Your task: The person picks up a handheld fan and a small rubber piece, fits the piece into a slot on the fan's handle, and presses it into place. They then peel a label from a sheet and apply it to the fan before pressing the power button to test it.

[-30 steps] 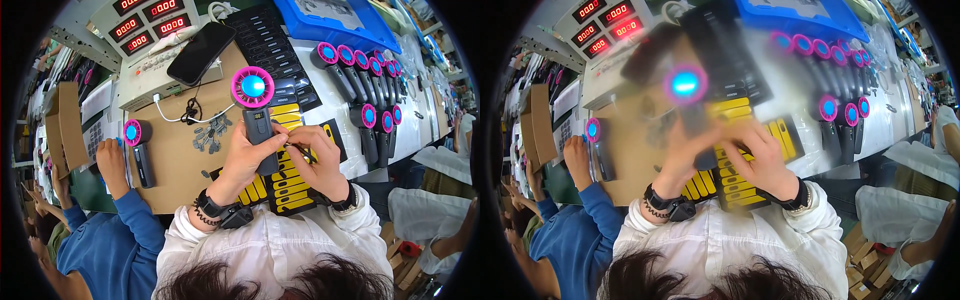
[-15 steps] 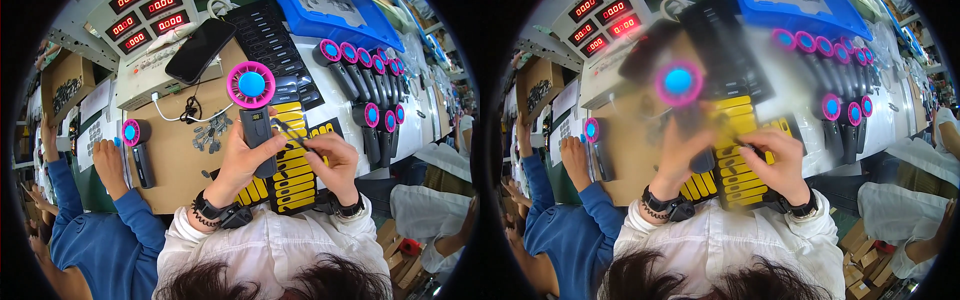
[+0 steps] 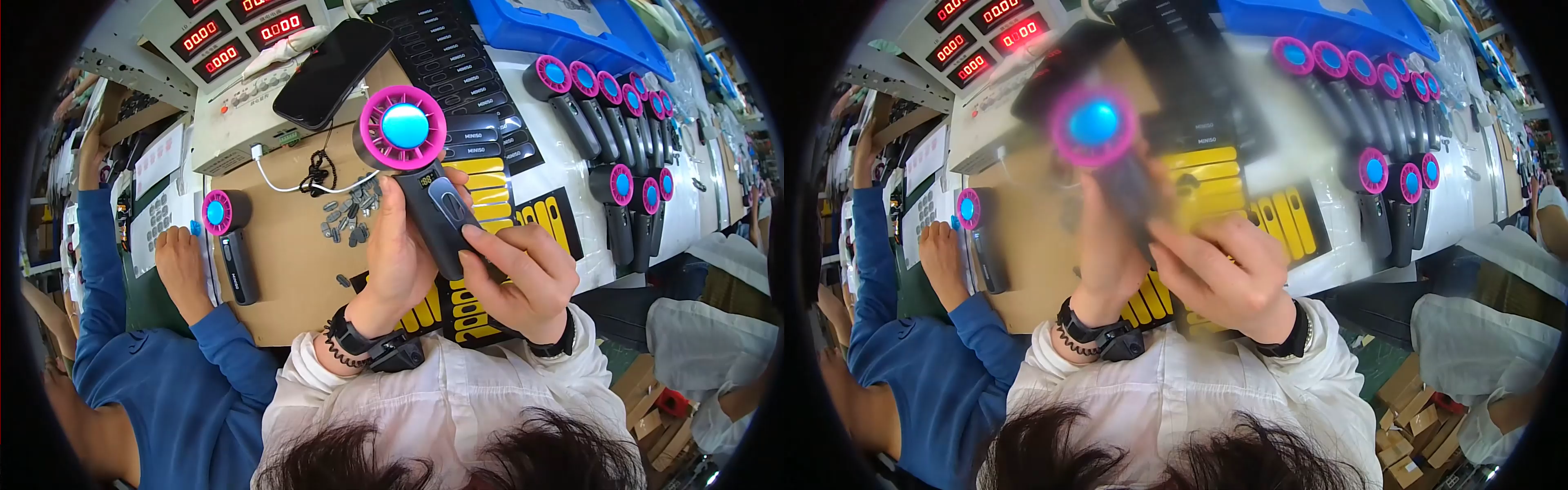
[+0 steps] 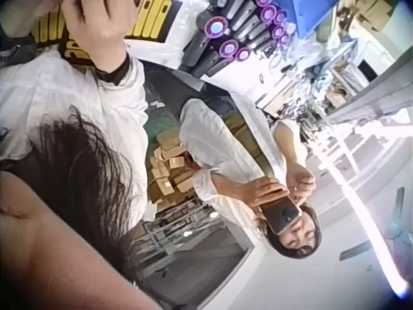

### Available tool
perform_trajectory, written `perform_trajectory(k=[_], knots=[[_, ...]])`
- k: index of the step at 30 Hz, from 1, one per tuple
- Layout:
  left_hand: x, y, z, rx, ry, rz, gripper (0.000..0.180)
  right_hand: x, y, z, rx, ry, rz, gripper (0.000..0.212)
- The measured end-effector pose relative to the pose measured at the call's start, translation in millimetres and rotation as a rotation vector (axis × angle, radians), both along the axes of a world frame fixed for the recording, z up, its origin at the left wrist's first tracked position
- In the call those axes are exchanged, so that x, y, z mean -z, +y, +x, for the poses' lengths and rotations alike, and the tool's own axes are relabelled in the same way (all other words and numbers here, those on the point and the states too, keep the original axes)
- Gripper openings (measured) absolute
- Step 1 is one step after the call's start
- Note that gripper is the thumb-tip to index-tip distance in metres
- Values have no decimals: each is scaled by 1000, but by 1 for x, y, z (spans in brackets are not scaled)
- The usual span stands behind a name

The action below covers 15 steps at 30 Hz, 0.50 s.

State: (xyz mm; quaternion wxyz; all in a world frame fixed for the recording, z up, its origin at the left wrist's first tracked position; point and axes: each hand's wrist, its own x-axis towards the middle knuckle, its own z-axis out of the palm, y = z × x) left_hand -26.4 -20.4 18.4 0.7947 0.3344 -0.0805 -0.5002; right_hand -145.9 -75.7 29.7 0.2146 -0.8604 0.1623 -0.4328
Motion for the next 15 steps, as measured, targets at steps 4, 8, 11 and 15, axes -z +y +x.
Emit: perform_trajectory(k=[4, 8, 11, 15], knots=[[10, 3, 5, 70, -61, -111, 58, 1, 1, 6, -11, -6, -24, 32], [12, 5, 4, 38, -10, -164, 56, 2, 2, 7, -17, -14, -37, 32], [12, 5, 4, 50, -22, -227, 56, 2, 2, 8, -20, -19, -38, 32], [14, 4, 2, 58, -2, -229, 57, 3, 1, 8, -16, -27, -29, 33]])
